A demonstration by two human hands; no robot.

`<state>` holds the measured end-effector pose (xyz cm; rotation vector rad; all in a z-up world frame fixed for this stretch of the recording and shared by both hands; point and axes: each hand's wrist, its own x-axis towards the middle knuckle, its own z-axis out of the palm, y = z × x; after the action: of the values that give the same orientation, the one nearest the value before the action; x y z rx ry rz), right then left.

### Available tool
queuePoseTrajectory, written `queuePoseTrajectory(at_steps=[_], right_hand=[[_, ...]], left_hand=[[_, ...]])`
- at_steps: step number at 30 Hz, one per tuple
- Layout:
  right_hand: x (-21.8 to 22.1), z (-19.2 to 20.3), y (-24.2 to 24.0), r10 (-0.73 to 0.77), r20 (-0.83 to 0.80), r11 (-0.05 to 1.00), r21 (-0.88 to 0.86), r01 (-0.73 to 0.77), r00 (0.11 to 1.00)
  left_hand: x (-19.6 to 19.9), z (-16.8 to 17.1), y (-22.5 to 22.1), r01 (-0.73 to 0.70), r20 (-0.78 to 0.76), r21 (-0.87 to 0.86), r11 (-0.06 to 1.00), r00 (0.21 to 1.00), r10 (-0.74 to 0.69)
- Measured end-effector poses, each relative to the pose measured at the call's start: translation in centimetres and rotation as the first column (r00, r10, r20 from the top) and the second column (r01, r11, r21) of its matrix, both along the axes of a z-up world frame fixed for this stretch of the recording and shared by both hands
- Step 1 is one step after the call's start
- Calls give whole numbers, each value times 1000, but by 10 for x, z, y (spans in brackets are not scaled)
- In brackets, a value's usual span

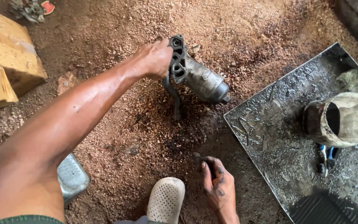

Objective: Dismantling and repairing an automotive component, likely an oil cooler assembly, in a workshop setting.

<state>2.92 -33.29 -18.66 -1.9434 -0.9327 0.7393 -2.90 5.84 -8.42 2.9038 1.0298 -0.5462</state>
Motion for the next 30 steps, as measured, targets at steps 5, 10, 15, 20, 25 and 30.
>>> queuePoseTrajectory(at_steps=[5,10,15,20,25,30], right_hand=[[1,13,4,-42,6,994,-105,43,999],[-2,15,15,-11,12,995,-96,12,1000],[16,31,51,152,94,908,379,-177,984],[59,64,151,113,473,903,318,-289,874],[75,36,234,47,712,935,215,-282,700],[71,21,244,-46,872,980,135,-149,487]], left_hand=[[-7,4,9,-47,228,-115,992,971,73],[3,22,-8,125,289,-112,986,953,-88],[17,42,-19,397,9,110,911,916,-400],[32,-4,17,489,34,171,855,865,-501],[35,5,17,469,77,188,863,869,-489],[25,32,38,140,135,-136,981,983,-121]])
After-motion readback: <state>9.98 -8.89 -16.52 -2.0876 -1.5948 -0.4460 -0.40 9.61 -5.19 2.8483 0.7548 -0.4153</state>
